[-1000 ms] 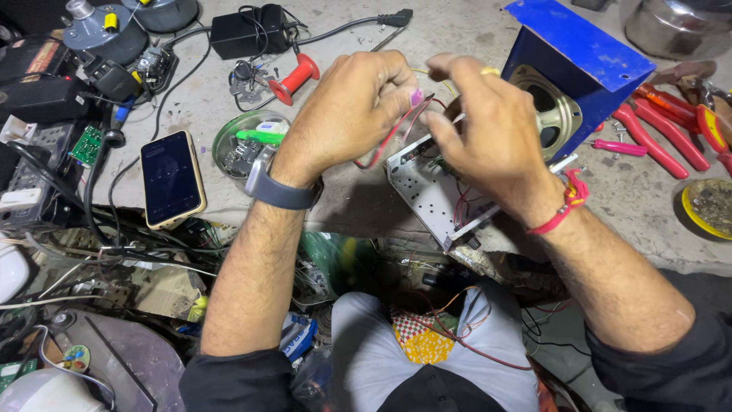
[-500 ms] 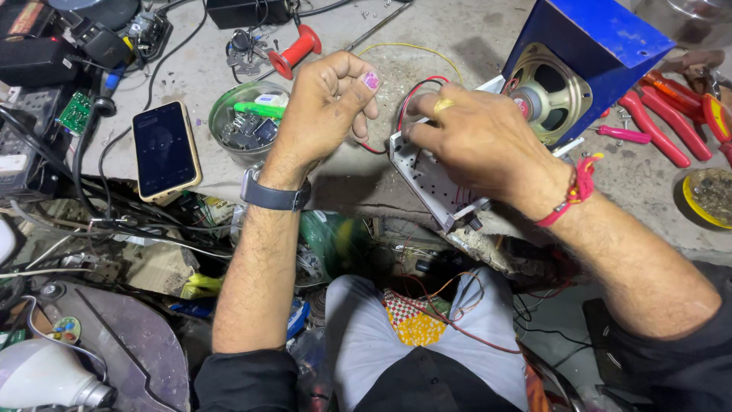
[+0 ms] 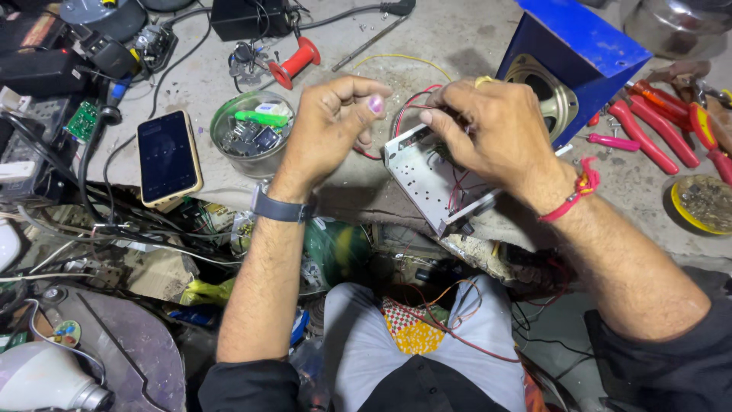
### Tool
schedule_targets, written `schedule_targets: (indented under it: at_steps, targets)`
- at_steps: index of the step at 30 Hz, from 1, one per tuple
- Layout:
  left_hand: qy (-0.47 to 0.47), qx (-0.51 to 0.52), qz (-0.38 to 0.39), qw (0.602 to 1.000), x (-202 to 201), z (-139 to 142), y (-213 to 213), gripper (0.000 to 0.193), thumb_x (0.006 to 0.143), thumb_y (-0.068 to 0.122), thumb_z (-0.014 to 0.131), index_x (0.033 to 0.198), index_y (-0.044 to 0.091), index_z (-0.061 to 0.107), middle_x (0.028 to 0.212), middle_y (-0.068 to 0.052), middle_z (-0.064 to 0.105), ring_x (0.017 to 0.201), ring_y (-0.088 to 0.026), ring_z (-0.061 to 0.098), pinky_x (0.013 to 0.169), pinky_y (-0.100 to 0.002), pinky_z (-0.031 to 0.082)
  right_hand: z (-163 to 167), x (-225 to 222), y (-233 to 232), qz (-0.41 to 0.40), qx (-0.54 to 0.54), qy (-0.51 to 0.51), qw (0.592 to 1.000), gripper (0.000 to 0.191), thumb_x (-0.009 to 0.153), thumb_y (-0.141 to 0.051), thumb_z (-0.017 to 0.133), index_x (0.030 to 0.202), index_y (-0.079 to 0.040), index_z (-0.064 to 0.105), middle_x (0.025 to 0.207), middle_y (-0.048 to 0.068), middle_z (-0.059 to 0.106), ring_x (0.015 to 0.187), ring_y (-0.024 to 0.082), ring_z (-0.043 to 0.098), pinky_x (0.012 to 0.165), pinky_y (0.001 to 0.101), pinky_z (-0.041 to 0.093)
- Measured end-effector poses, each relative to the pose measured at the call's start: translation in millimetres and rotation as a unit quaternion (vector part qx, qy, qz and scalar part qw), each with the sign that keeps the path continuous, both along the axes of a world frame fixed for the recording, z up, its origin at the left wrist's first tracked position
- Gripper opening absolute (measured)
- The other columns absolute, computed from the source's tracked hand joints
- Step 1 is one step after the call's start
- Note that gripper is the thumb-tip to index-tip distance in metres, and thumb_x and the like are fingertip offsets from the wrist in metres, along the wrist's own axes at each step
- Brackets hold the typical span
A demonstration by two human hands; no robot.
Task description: The person is soldering wires to a circuit board inside a small metal box containing a speaker. They use a soldering iron and solder to connect red and black wires to the board and speaker terminals.
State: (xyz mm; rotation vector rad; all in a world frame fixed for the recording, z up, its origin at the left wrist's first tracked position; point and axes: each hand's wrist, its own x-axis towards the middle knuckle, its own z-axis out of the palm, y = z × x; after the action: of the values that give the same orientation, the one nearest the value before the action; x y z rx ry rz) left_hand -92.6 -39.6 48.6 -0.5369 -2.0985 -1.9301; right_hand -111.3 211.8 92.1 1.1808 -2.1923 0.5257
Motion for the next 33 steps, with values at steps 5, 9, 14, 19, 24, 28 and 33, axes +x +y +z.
schedule_targets:
  at_steps: [5, 9, 14, 19, 24, 28, 33]
  targets:
    - [0.167, -0.026, 0.004, 0.986, 0.3, -4.3, 21.3, 0.031, 0.099, 0.010, 0.076, 0.127, -0.001, 0.071, 0.117, -0.006, 0.066, 0.095, -0.007, 0.060, 0.081, -0.023, 0.054, -2.7, 3.6, -6.2, 0.024, -0.078, -0.159, 0.984, 0.021, 0.099, -0.025, 0.073, 0.099, -0.004, 0.076, 0.071, 0.015, 0.066, 0.062, 0.027, 0.067, 0.058, 0.0383, 0.049]
    - [0.193, -0.014, 0.007, 0.981, 0.3, -6.3, 39.0, 0.020, 0.102, 0.008, 0.074, 0.119, -0.002, 0.074, 0.113, -0.009, 0.071, 0.104, -0.013, 0.066, 0.089, -0.028, 0.056, -2.8, 12.6, -9.1, 0.031, -0.057, -0.135, 0.989, 0.022, 0.098, -0.026, 0.077, 0.100, -0.003, 0.077, 0.081, 0.015, 0.071, 0.071, 0.027, 0.070, 0.063, 0.0366, 0.052]
    - [0.208, -0.061, 0.078, 0.973, 17.7, 0.2, 45.1, 0.016, 0.098, 0.007, 0.073, 0.112, -0.001, 0.075, 0.106, -0.011, 0.075, 0.094, -0.018, 0.073, 0.083, -0.029, 0.059, 2.8, 34.0, 1.9, -0.009, -0.156, -0.016, 0.988, 0.025, 0.095, -0.013, 0.083, 0.114, 0.000, 0.073, 0.103, 0.014, 0.074, 0.086, 0.025, 0.072, 0.077, 0.0344, 0.056]
    - [0.258, -0.114, 0.090, 0.955, 31.5, 12.5, 47.0, 0.013, 0.097, 0.004, 0.073, 0.108, -0.002, 0.074, 0.105, -0.013, 0.074, 0.098, -0.025, 0.075, 0.087, -0.033, 0.060, 6.8, 43.3, 3.3, 0.028, -0.161, 0.037, 0.986, 0.026, 0.094, -0.008, 0.086, 0.114, 0.002, 0.071, 0.110, 0.016, 0.073, 0.097, 0.028, 0.072, 0.085, 0.0345, 0.057]
    - [0.279, -0.149, 0.115, 0.942, 38.4, 15.6, 48.2, 0.013, 0.096, 0.005, 0.072, 0.108, 0.001, 0.074, 0.108, -0.013, 0.074, 0.101, -0.027, 0.074, 0.088, -0.034, 0.060, 5.6, 42.4, -1.0, 0.040, -0.163, -0.066, 0.984, 0.021, 0.097, -0.010, 0.084, 0.114, 0.001, 0.075, 0.108, 0.014, 0.076, 0.090, 0.020, 0.074, 0.077, 0.0293, 0.058]
    - [0.284, -0.171, 0.132, 0.934, 41.5, 14.5, 46.7, 0.013, 0.095, 0.007, 0.072, 0.107, 0.004, 0.075, 0.108, -0.011, 0.074, 0.100, -0.027, 0.074, 0.087, -0.035, 0.059, 2.6, 39.6, -1.9, 0.049, -0.181, -0.106, 0.977, 0.019, 0.096, -0.009, 0.084, 0.112, -0.001, 0.077, 0.104, 0.012, 0.077, 0.090, 0.019, 0.075, 0.078, 0.0278, 0.058]
    - [0.289, -0.185, 0.146, 0.928, 41.9, 14.3, 47.6, 0.013, 0.093, 0.005, 0.074, 0.106, 0.004, 0.075, 0.106, -0.010, 0.074, 0.100, -0.028, 0.073, 0.087, -0.036, 0.059, -3.0, 41.4, -2.3, 0.053, -0.181, -0.084, 0.978, 0.017, 0.097, -0.007, 0.083, 0.112, -0.002, 0.077, 0.104, 0.011, 0.077, 0.092, 0.019, 0.074, 0.078, 0.0281, 0.058]
